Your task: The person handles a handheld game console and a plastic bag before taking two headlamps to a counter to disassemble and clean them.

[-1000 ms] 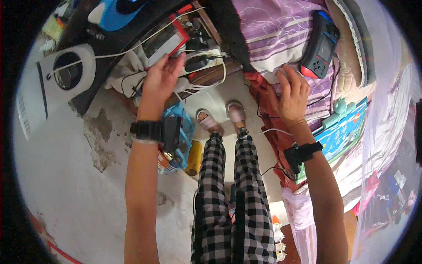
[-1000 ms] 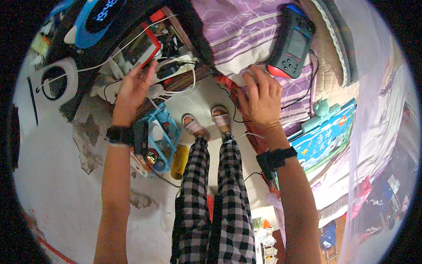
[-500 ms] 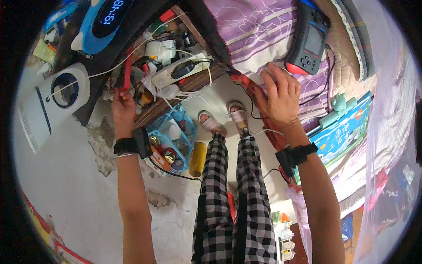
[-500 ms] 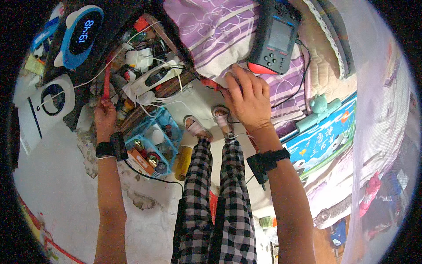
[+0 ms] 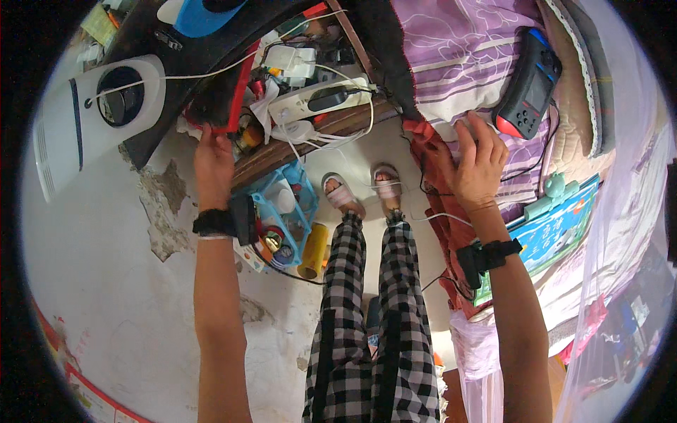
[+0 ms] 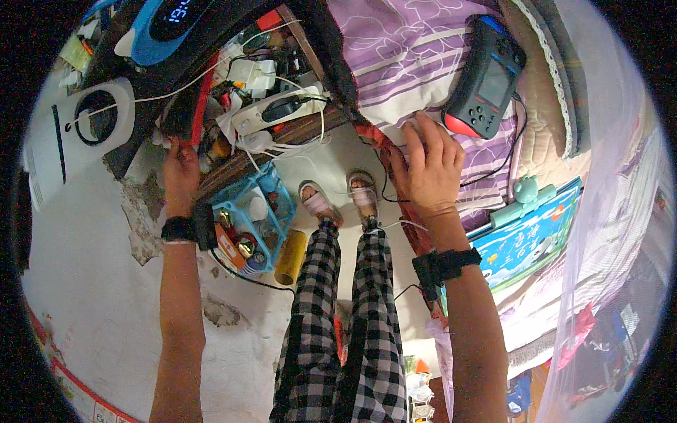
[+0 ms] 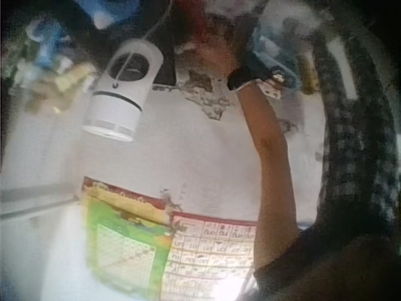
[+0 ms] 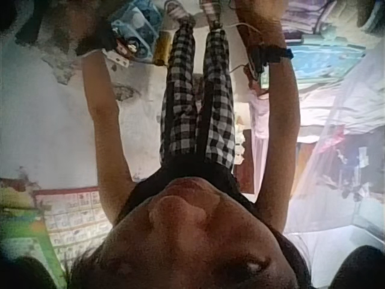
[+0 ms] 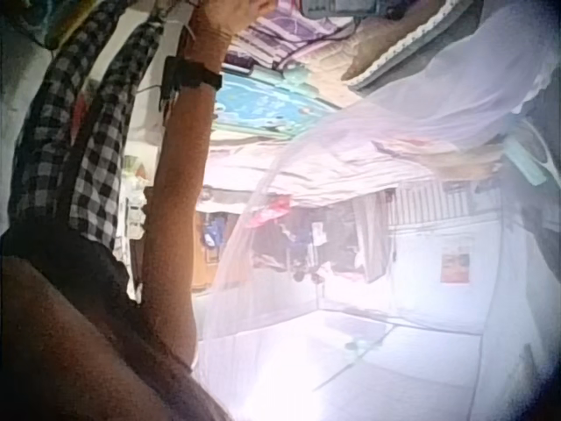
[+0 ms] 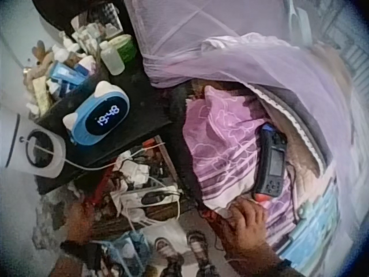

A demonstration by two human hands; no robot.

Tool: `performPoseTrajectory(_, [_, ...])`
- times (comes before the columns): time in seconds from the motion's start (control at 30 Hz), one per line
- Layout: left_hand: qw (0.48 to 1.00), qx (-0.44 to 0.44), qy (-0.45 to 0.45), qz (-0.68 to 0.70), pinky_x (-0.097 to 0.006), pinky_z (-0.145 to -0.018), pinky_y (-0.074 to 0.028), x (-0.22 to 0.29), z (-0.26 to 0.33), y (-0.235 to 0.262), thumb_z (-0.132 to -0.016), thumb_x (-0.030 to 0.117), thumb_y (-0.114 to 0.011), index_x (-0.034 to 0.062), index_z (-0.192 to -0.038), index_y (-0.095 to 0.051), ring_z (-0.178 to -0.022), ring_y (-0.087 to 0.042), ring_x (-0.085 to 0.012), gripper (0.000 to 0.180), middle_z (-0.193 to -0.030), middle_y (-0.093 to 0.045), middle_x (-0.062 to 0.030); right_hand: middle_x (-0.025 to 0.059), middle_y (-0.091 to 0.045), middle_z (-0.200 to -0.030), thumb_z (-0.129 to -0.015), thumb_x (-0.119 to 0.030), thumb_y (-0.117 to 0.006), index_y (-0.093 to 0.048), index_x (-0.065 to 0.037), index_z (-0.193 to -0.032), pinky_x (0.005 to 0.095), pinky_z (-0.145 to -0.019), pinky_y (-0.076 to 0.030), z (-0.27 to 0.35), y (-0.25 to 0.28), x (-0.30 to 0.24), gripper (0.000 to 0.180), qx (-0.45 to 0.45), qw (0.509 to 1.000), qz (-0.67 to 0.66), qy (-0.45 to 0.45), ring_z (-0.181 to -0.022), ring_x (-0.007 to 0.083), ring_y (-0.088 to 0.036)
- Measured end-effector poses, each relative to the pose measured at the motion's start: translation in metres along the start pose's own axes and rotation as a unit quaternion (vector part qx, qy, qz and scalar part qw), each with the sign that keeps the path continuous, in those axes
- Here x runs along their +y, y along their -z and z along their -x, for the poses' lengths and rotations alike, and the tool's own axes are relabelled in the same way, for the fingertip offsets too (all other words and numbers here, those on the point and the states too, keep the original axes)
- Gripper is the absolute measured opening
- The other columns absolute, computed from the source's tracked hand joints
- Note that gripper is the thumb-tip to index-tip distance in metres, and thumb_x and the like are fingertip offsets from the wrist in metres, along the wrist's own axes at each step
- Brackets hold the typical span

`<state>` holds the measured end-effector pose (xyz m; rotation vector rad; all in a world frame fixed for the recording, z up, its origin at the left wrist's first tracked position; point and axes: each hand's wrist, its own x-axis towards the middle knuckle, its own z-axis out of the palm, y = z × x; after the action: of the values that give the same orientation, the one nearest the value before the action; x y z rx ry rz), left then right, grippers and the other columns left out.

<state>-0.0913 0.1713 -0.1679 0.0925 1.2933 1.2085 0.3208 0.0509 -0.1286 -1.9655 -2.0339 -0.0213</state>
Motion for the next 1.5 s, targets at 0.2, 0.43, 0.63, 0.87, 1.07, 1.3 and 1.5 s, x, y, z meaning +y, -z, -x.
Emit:
performPoseTrajectory(0.2, [0.994, 0.087, -0.036, -0.063, -0.02, -0.055, -0.042, -0.004, 0.035, 0.018, -0.085, 0.017, -0.056, 0.0054, -0.093, -0.055, -0.063, -0.047, -0.0081, 0.014, -0.08, -0.055, 0.0012, 0.0056, -0.046, -0.119, -0.071, -0.025, -0.064, -0.051, -0.012, -0.11, 0.038, -0.087, -0.032, 0.003, 0.001, 0.005, 0.043, -0.016, 1.0, 0.025, -0.002, -0.104, 0.0246, -0.045])
performPoseTrajectory(0.43, [0.919, 0.07, -0.111, -0.372, -0.023, -0.045, -0.03, 0.029, 0.018, 0.069, -0.084, 0.019, -0.058, 0.0107, -0.075, -0.052, -0.052, -0.041, -0.0069, 0.013, -0.063, -0.048, 0.0047, 0.0059, -0.047, -0.119, -0.071, -0.026, -0.065, -0.049, -0.012, -0.11, 0.0381, -0.086, -0.032, 0.001, -0.001, 0.003, 0.045, -0.01, 1.0, 0.026, 0.006, -0.104, 0.0242, -0.045])
performPoseTrajectory(0.63, [0.842, 0.163, -0.241, -0.454, -0.026, -0.053, -0.039, 0.02, 0.008, 0.081, -0.085, 0.013, -0.053, 0.0037, -0.088, -0.053, -0.065, -0.049, -0.0112, 0.01, -0.074, -0.052, -0.0021, 0.007, -0.046, -0.119, -0.07, -0.024, -0.066, -0.049, -0.012, -0.11, 0.038, -0.086, -0.032, -0.002, -0.002, -0.003, 0.045, 0.005, 1.0, 0.014, 0.007, -0.104, 0.0247, -0.044])
performPoseTrajectory(0.87, [0.7, -0.259, -0.354, -0.563, -0.03, -0.079, -0.044, -0.043, 0.01, -0.096, -0.082, 0.002, -0.049, -0.0006, -0.101, -0.056, -0.091, -0.056, -0.028, 0.02, -0.099, -0.057, -0.0167, 0.0081, -0.046, -0.12, -0.07, -0.026, -0.066, -0.049, -0.01, -0.11, 0.037, -0.085, -0.032, 0.001, -0.002, 0.004, 0.046, -0.009, 0.999, 0.037, 0.009, -0.104, 0.0246, -0.044])
performPoseTrajectory(1.07, [0.418, -0.181, -0.263, -0.85, -0.04, -0.079, -0.044, -0.067, -0.05, -0.156, -0.084, 0.009, -0.044, 0.0107, -0.119, -0.048, -0.089, -0.054, -0.0377, 0.035, -0.102, -0.056, -0.0215, 0.0081, -0.046, -0.12, -0.07, -0.027, -0.066, -0.047, -0.011, -0.113, 0.0364, -0.084, -0.032, -0.001, -0.004, 0.001, 0.05, 0.003, 0.999, 0.042, 0.02, -0.103, 0.0241, -0.045])
performPoseTrajectory(1.3, [0.626, -0.158, -0.422, -0.637, -0.03, -0.059, -0.045, -0.03, 0.011, -0.097, -0.082, 0.011, -0.056, 0.0015, -0.091, -0.059, -0.068, -0.058, -0.0228, 0.013, -0.078, -0.06, -0.011, 0.0077, -0.046, -0.119, -0.07, -0.026, -0.067, -0.047, -0.011, -0.112, 0.0371, -0.084, -0.033, 0.001, -0.002, 0.005, 0.049, -0.021, 0.999, 0.045, 0.018, -0.102, 0.0243, -0.045])
performPoseTrajectory(1.5, [0.839, -0.075, -0.23, -0.487, -0.026, -0.064, -0.047, 0.005, 0.102, -0.066, -0.089, 0.013, -0.049, -0.0005, -0.093, -0.054, -0.071, -0.056, -0.0137, 0.015, -0.085, -0.057, -0.0066, 0.0082, -0.046, -0.118, -0.07, -0.025, -0.066, -0.046, -0.009, -0.112, 0.0372, -0.085, -0.032, -0.002, 0.0, 0.002, 0.049, -0.017, 0.999, 0.042, 0.028, -0.104, 0.0244, -0.044])
